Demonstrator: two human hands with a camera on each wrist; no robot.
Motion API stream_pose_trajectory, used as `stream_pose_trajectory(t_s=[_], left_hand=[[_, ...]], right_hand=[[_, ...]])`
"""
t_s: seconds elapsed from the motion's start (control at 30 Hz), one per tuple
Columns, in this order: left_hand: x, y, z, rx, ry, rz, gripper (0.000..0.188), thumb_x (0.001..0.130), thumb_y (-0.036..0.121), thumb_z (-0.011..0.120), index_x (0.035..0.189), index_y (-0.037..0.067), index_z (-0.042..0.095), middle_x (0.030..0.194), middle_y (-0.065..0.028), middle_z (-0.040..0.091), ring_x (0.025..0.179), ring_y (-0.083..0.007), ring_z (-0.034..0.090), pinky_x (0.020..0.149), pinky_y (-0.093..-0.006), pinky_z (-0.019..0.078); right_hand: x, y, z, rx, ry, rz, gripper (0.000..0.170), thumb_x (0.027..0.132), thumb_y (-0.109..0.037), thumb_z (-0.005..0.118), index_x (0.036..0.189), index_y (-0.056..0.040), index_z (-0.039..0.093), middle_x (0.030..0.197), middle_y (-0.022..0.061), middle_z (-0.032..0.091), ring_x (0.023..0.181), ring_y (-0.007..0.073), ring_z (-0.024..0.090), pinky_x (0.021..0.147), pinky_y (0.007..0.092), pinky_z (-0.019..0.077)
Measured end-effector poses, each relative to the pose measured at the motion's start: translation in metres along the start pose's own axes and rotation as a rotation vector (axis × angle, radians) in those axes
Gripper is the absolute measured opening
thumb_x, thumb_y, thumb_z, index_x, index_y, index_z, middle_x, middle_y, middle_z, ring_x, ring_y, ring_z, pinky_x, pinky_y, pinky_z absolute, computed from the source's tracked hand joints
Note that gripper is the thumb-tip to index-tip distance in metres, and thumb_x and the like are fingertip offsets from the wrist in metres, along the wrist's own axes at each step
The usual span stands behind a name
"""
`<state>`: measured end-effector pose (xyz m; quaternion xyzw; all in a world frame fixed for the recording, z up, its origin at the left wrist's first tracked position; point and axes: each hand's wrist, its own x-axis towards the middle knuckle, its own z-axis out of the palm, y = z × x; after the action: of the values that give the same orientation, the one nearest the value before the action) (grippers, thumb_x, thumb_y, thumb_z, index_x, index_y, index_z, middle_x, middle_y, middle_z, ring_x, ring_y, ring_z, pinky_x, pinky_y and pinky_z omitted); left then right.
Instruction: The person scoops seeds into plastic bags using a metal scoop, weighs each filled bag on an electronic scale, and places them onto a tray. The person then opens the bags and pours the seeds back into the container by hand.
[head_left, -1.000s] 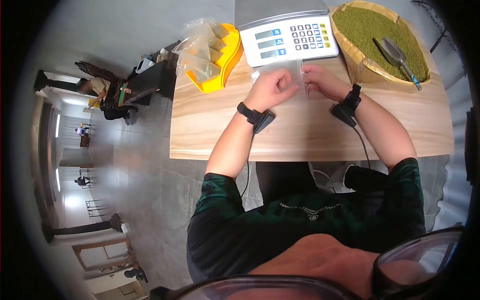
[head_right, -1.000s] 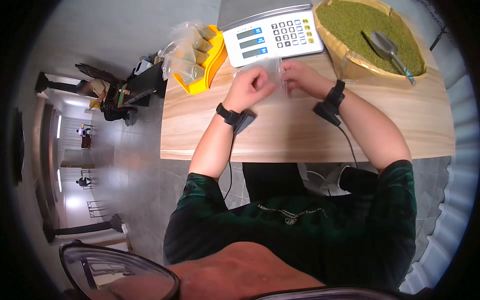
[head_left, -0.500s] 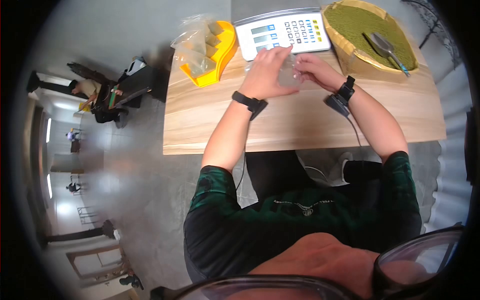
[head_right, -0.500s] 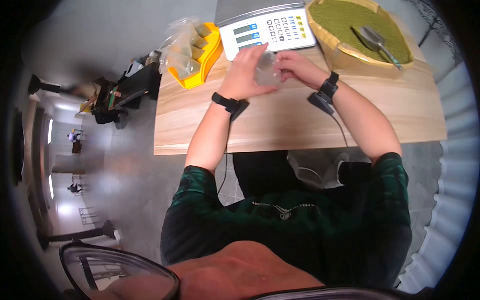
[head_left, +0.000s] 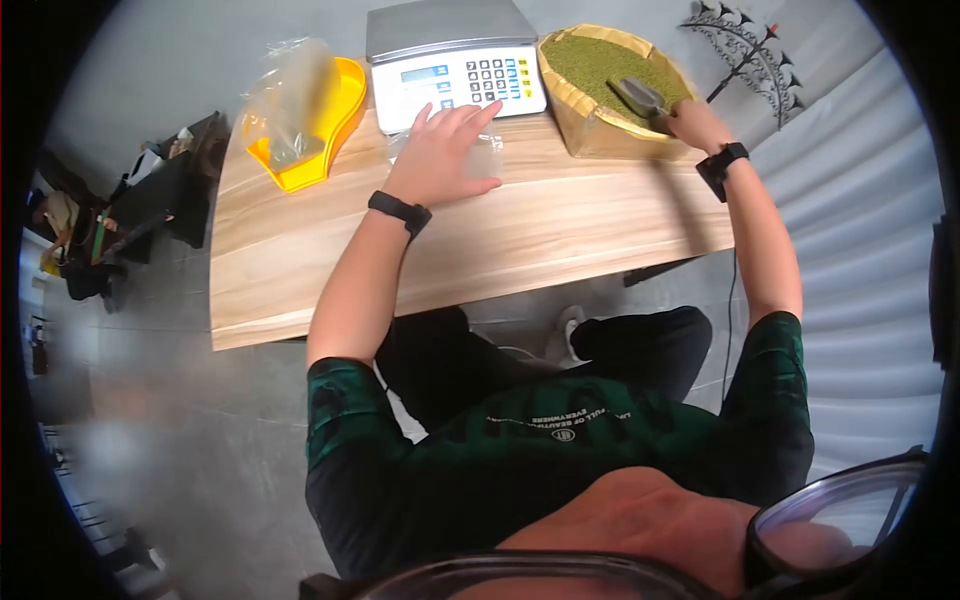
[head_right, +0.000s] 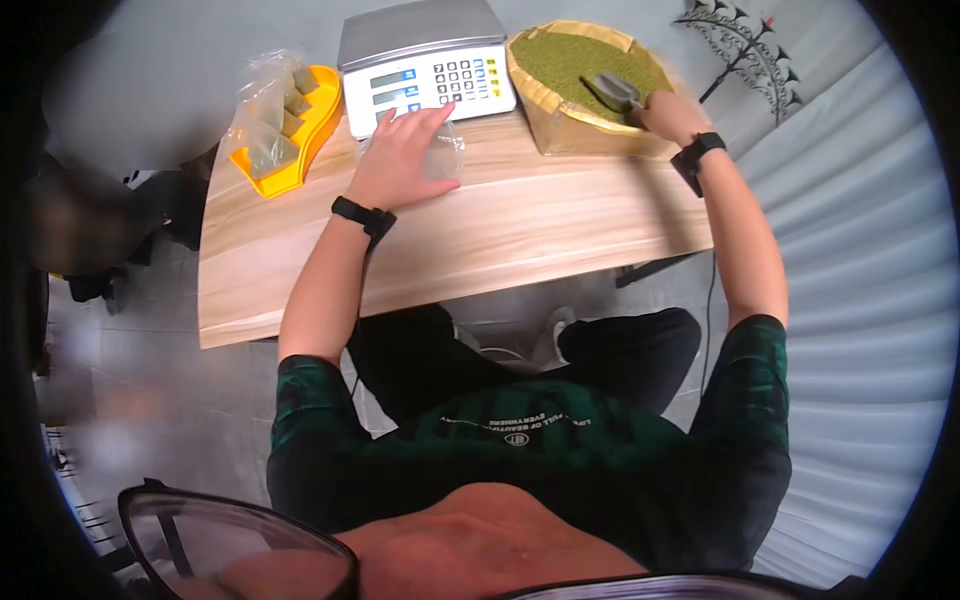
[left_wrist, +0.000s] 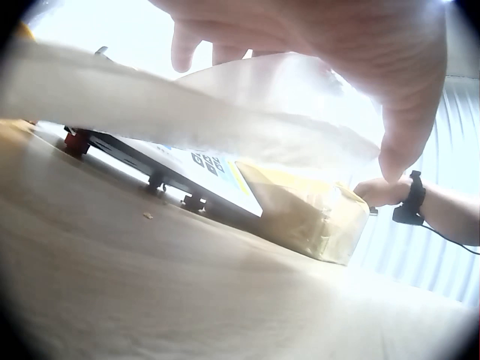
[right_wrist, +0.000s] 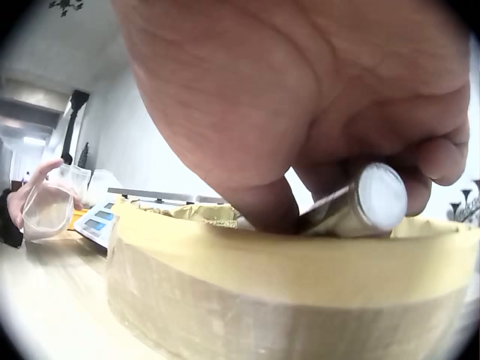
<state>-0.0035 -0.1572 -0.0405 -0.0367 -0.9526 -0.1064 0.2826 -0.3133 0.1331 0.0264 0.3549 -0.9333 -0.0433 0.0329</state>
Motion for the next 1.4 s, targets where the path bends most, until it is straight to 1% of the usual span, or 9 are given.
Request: stream_pose_trajectory(t_s=[0.1, 0.23, 0.33, 0.6, 0.9, 0.97, 1.13, 1.37, 1.4], left_hand=[[-0.003, -0.001, -0.001, -0.006, 0.012, 0.018, 0.094, 0.065, 0.041, 0.082, 0.147, 0.019, 0.039, 0.13, -0.01, 0.056, 0.121, -0.0285, 0.053, 0.111, -0.0552, 0.0295], [-0.009, -0.002, 0.0, -0.001, 0.071, 0.011, 0.094, 0.066, 0.042, 0.081, 0.148, 0.02, 0.038, 0.13, -0.0101, 0.056, 0.121, -0.0292, 0.052, 0.111, -0.0563, 0.0286], [-0.009, 0.0, 0.0, -0.006, 0.072, 0.019, 0.094, 0.068, 0.043, 0.08, 0.148, 0.021, 0.037, 0.132, -0.0113, 0.055, 0.123, -0.0312, 0.051, 0.111, -0.0567, 0.0277], [-0.01, 0.0, -0.007, -0.003, 0.062, 0.025, 0.095, 0.069, 0.047, 0.078, 0.15, 0.024, 0.034, 0.135, -0.0132, 0.053, 0.125, -0.0334, 0.05, 0.111, -0.0566, 0.0269], [-0.008, 0.01, -0.008, -0.108, 0.084, 0.006, 0.095, 0.069, 0.042, 0.08, 0.149, 0.018, 0.035, 0.133, -0.0131, 0.054, 0.122, -0.0341, 0.051, 0.109, -0.0519, 0.0315], [-0.007, 0.015, -0.008, -0.159, 0.096, 0.007, 0.095, 0.068, 0.041, 0.08, 0.149, 0.017, 0.036, 0.132, -0.0137, 0.054, 0.121, -0.0341, 0.051, 0.107, -0.0497, 0.0331], [-0.007, 0.021, -0.006, -0.189, 0.13, 0.013, 0.094, 0.068, 0.039, 0.081, 0.148, 0.014, 0.036, 0.131, -0.015, 0.055, 0.119, -0.0344, 0.051, 0.105, -0.0451, 0.0359], [-0.007, 0.02, -0.003, -0.207, 0.152, 0.013, 0.094, 0.068, 0.038, 0.08, 0.148, 0.014, 0.036, 0.129, -0.0153, 0.055, 0.118, -0.0335, 0.053, 0.105, -0.0451, 0.0363], [-0.007, 0.02, -0.003, -0.204, 0.155, 0.011, 0.094, 0.069, 0.038, 0.08, 0.148, 0.014, 0.036, 0.129, -0.0154, 0.056, 0.118, -0.0332, 0.053, 0.104, -0.0451, 0.0364]], right_hand=[[0.01, 0.011, -0.006, 0.009, 0.039, -0.086, 0.044, 0.09, -0.035, 0.056, 0.088, 0.0078, 0.067, 0.091, 0.0287, 0.067, 0.085, 0.0434, 0.065, 0.077, 0.0482, 0.0498], [0.008, 0.014, -0.033, 0.036, -0.122, -0.055, 0.041, 0.09, -0.032, 0.054, 0.093, 0.0066, 0.067, 0.09, 0.0267, 0.068, 0.085, 0.0425, 0.065, 0.077, 0.0466, 0.05], [0.03, 0.011, -0.018, -0.018, -0.147, -0.116, 0.038, 0.092, -0.03, 0.053, 0.104, 0.0031, 0.067, 0.098, 0.0248, 0.068, 0.089, 0.0391, 0.066, 0.081, 0.0437, 0.0499], [0.079, -0.008, 0.031, 0.017, -0.046, -0.17, 0.038, 0.091, -0.03, 0.053, 0.099, 0.0035, 0.068, 0.097, 0.0262, 0.068, 0.093, 0.0408, 0.065, 0.083, 0.0451, 0.0496], [0.0, 0.01, -0.005, 0.1, -0.04, -0.044, 0.039, 0.094, -0.032, 0.053, 0.104, 0.0017, 0.069, 0.098, 0.0265, 0.068, 0.093, 0.0409, 0.065, 0.083, 0.0447, 0.0498], [-0.02, 0.012, -0.001, 0.25, 0.079, 0.05, 0.037, 0.095, -0.03, 0.053, 0.105, 0.0014, 0.068, 0.096, 0.0266, 0.068, 0.092, 0.0413, 0.065, 0.082, 0.0446, 0.0496], [-0.039, 0.022, 0.035, 0.381, 0.331, 0.042, 0.036, 0.096, -0.03, 0.055, 0.114, 0.0012, 0.064, 0.098, 0.0266, 0.066, 0.092, 0.0419, 0.064, 0.08, 0.0439, 0.0486], [-0.041, 0.009, 0.043, 0.559, 0.489, 0.075, 0.035, 0.098, -0.026, 0.054, 0.113, 0.0041, 0.063, 0.096, 0.0262, 0.067, 0.09, 0.0391, 0.065, 0.078, 0.0414, 0.0492], [-0.041, 0.007, 0.042, 0.557, 0.482, 0.084, 0.036, 0.098, -0.026, 0.055, 0.115, 0.0051, 0.062, 0.095, 0.0243, 0.068, 0.09, 0.0347, 0.066, 0.08, 0.0388, 0.0492]])
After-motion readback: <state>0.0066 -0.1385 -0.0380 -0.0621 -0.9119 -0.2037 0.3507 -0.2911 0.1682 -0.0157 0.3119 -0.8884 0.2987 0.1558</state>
